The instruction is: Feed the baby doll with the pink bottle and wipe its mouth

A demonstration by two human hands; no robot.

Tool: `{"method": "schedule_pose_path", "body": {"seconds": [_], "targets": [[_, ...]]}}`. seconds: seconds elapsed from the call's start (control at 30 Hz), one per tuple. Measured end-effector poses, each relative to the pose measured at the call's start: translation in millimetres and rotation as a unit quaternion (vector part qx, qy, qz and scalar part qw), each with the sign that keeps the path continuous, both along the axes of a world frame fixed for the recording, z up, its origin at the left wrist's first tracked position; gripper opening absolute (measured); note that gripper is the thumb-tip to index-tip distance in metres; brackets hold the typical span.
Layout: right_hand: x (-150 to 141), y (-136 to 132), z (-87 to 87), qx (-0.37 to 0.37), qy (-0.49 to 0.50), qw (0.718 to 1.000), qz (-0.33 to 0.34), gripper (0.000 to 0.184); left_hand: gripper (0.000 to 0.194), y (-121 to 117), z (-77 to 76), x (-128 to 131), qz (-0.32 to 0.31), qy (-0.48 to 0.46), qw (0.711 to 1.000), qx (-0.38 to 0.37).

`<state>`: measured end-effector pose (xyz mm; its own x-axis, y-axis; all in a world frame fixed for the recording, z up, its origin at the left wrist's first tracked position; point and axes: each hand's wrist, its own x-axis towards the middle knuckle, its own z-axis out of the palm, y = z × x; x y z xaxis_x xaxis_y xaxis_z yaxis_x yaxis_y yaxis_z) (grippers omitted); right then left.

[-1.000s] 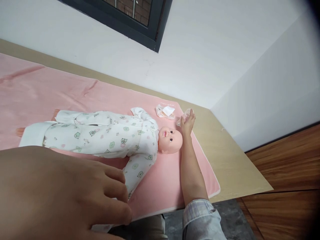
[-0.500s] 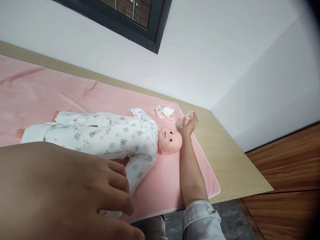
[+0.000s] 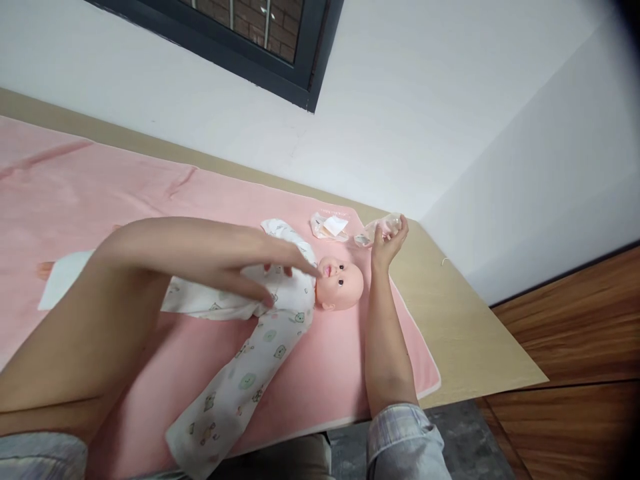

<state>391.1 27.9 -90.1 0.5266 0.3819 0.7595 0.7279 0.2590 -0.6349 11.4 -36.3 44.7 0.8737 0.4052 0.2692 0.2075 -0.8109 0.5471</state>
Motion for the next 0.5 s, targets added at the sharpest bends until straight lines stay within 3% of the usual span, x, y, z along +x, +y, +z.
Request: {"method": "schedule_pose_path", "body": {"seconds": [0.07, 0.1, 0.23, 0.33, 0.5], "targets": [[-8.2, -1.2, 16.3, 0.012, -0.021, 0.999, 0.024, 0.062, 0.044, 14.2, -2.0, 8.4, -0.076, 0.033, 0.997, 0.004], [-14.4, -2.9, 24.9, 0.018, -0.035, 0.998, 0.04, 0.063, 0.042, 21.0, -4.2, 12.3, -0.078, 0.028, 0.996, 0.017], [-55.8, -21.6, 58.5, 0.029, -0.104, 0.986, 0.125, 0.066, 0.036, 40.2, -16.0, 25.5, 0.026, -0.058, 0.995, 0.074], [-99.1, -44.0, 76.1, 0.025, -0.17, 0.965, 0.2, 0.065, 0.047, 43.3, -22.3, 32.1, 0.089, -0.138, 0.983, 0.078], [-160.2, -71.4, 83.2, 0.033, -0.171, 0.934, 0.311, 0.057, 0.068, 35.6, -21.8, 34.3, 0.087, -0.177, 0.977, 0.078]]}}
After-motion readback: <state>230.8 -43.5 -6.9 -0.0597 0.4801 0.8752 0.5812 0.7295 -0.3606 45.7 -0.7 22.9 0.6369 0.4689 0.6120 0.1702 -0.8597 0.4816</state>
